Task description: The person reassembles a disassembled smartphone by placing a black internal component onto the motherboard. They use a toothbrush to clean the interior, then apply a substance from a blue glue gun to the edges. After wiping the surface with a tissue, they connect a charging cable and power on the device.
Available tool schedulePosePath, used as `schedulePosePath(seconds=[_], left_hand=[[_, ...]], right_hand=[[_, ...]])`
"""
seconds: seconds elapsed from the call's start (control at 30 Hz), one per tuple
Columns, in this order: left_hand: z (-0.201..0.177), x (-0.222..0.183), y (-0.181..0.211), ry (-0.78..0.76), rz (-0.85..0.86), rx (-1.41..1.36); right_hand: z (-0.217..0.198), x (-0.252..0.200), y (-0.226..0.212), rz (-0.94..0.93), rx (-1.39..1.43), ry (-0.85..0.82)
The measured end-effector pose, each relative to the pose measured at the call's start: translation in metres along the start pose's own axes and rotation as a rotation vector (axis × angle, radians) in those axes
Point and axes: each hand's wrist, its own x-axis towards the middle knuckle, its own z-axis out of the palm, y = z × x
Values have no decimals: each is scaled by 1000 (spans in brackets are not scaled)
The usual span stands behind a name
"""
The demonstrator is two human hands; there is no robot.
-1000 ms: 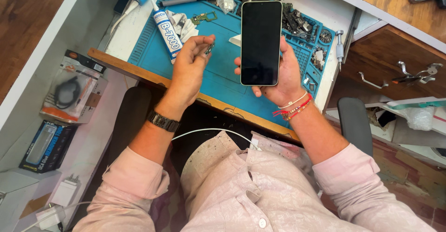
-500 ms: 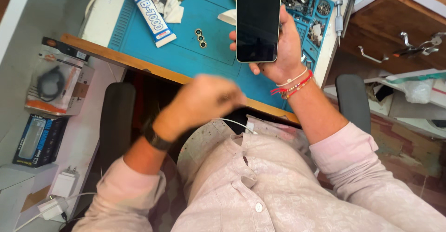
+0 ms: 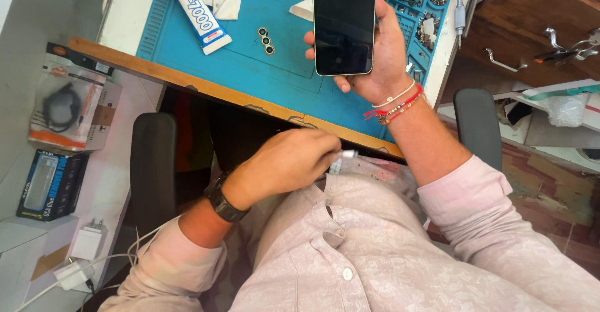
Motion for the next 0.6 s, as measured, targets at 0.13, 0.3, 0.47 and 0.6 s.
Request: schedulePosePath(seconds=[0.13,0.3,0.47,0.6], left_hand=[[-20,2,8,72,-128,-330],[-29,3,7,45,-225,-474],[-31,0,4,-12,-63,-351],[-53,-14,2,-171,-91,-141]], right_hand=[[0,2,-1,10,32,5],[0,1,0,24,51,21],[0,1,0,7,-8,36],[6,-2,0,-13,-81,48]])
